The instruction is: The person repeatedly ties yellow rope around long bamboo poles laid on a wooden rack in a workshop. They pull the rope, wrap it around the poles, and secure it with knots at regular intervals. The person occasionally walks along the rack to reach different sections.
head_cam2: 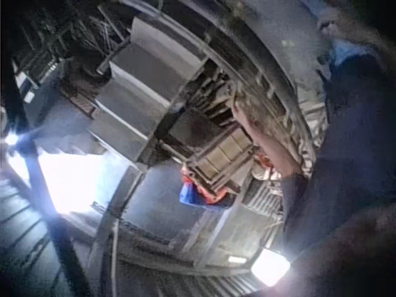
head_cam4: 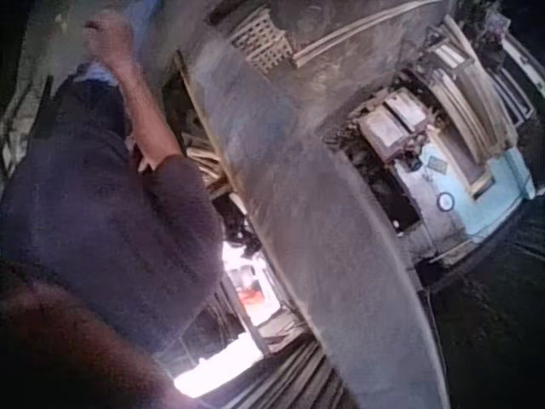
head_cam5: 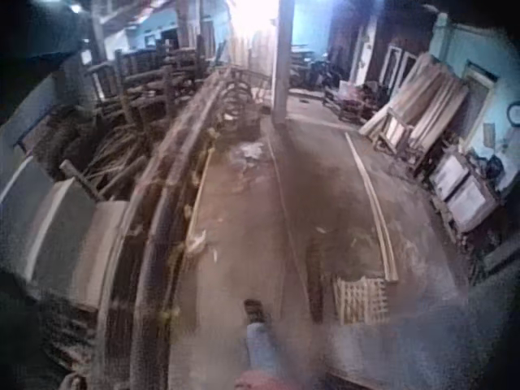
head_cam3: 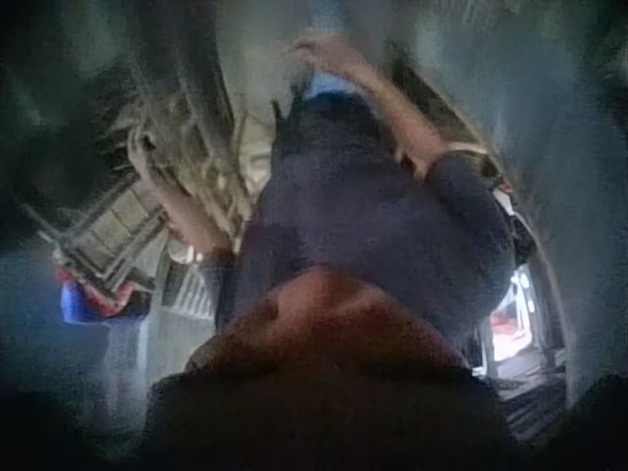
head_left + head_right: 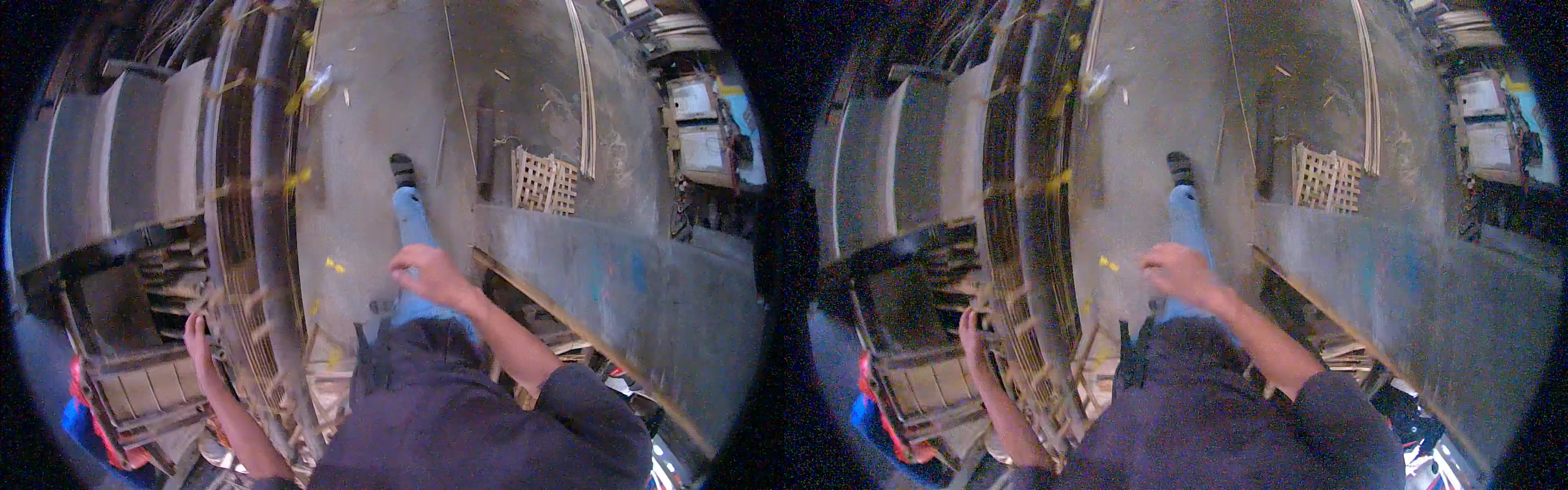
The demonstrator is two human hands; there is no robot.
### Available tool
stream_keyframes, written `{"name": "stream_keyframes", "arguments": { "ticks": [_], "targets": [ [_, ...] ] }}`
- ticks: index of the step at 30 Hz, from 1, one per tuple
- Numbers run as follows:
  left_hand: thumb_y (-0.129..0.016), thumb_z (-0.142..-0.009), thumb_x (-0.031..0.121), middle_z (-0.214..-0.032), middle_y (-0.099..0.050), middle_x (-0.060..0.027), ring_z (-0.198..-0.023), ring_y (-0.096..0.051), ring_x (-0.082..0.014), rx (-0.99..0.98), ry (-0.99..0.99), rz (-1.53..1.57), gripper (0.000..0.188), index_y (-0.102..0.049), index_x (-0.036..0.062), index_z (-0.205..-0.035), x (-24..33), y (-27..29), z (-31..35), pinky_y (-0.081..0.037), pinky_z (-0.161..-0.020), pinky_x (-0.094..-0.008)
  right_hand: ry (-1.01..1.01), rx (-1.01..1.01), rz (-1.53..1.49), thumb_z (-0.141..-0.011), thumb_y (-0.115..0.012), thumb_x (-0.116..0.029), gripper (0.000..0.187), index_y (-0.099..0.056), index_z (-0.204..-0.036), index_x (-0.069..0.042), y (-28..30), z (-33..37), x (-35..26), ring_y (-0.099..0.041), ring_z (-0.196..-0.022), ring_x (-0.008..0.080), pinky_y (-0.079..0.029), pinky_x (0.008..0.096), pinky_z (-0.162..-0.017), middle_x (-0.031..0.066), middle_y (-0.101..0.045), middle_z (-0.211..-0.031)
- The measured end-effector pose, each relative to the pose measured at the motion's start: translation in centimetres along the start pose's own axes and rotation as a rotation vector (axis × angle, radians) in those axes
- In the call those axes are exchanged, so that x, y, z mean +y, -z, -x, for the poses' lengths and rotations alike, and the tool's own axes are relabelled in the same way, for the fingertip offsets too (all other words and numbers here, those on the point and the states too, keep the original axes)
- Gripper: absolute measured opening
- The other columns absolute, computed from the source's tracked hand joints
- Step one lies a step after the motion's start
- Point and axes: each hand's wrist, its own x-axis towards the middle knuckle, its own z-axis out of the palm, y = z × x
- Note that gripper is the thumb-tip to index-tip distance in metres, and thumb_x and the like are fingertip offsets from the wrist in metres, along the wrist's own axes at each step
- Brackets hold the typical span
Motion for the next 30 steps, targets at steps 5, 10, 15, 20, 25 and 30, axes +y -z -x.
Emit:
{"name": "stream_keyframes", "arguments": {
  "ticks": [5, 10, 15, 20, 25, 30],
  "targets": [
    [-0.051, -0.096, 0.029, -0.127, -0.055, -0.0129, -0.112, -0.055, -0.0244, 0.669, -0.369, -0.224, 0.038, -0.057, 0.0023, -0.123, 21.8, -8.0, 2.9, -0.040, -0.101, -0.0408, -0.721, 0.220, -0.083, -0.085, -0.061, -0.015, 0.017, -0.070, -0.096, -0.005, -2.0, -5.5, 33.7, -0.068, -0.076, 0.0248, -0.052, 0.0350, -0.070, 0.0146, -0.070, -0.085],
    [-0.054, -0.093, 0.030, -0.125, -0.054, -0.0170, -0.108, -0.056, -0.0274, 0.513, -0.477, -0.473, 0.041, -0.055, 0.0005, -0.122, 36.9, -30.5, -5.1, -0.040, -0.100, -0.0425, -0.994, 0.382, 0.519, -0.086, -0.057, -0.033, 0.032, -0.069, -0.087, -0.002, -4.4, -9.1, 71.7, -0.067, -0.072, 0.0353, -0.052, 0.0424, -0.065, 0.0205, -0.068, -0.079],
    [-0.056, -0.092, 0.033, -0.123, -0.053, -0.0173, -0.106, -0.055, -0.0287, 0.258, -0.349, -0.570, 0.041, -0.058, 0.0027, -0.120, 39.1, -46.8, -12.3, -0.041, -0.098, -0.0430, -1.062, 0.365, 0.389, -0.088, -0.058, -0.032, 0.035, -0.066, -0.079, 0.001, 6.1, -29.4, 86.0, -0.066, -0.080, 0.0427, -0.053, 0.0493, -0.071, 0.0240, -0.067, -0.081],
    [-0.057, -0.091, 0.036, -0.120, -0.053, -0.0176, -0.104, -0.055, -0.0300, 0.159, -0.337, -0.668, 0.040, -0.061, 0.0049, -0.117, 42.1, -54.4, -17.6, -0.043, -0.095, -0.0434, -1.057, 0.077, 0.628, -0.088, -0.057, -0.023, 0.024, -0.067, -0.082, -0.002, 6.3, -34.0, 93.3, -0.067, -0.084, 0.0386, -0.054, 0.0493, -0.074, 0.0204, -0.068, -0.088],
    [-0.059, -0.091, 0.039, -0.118, -0.052, -0.0179, -0.101, -0.055, -0.0312, 0.098, -0.361, -0.556, 0.040, -0.064, 0.0071, -0.114, 43.5, -52.7, -18.1, -0.044, -0.093, -0.0439, -1.075, -0.150, 0.637, -0.086, -0.056, -0.019, 0.013, -0.063, -0.087, -0.008, -7.5, -10.7, 91.3, -0.061, -0.070, 0.0317, -0.050, 0.0452, -0.062, 0.0120, -0.062, -0.075],
    [-0.060, -0.090, 0.042, -0.116, -0.052, -0.0182, -0.099, -0.055, -0.0325, 0.309, -0.414, -0.379, 0.039, -0.067, 0.0093, -0.111, 47.7, -43.1, -12.1, -0.045, -0.090, -0.0443, -1.128, 0.362, -0.138, -0.097, -0.047, -0.026, 0.026, -0.058, -0.105, -0.004, -3.4, -13.3, 50.5, -0.062, -0.079, 0.0386, -0.047, 0.0464, -0.068, 0.0227, -0.062, -0.087]
  ]
}}
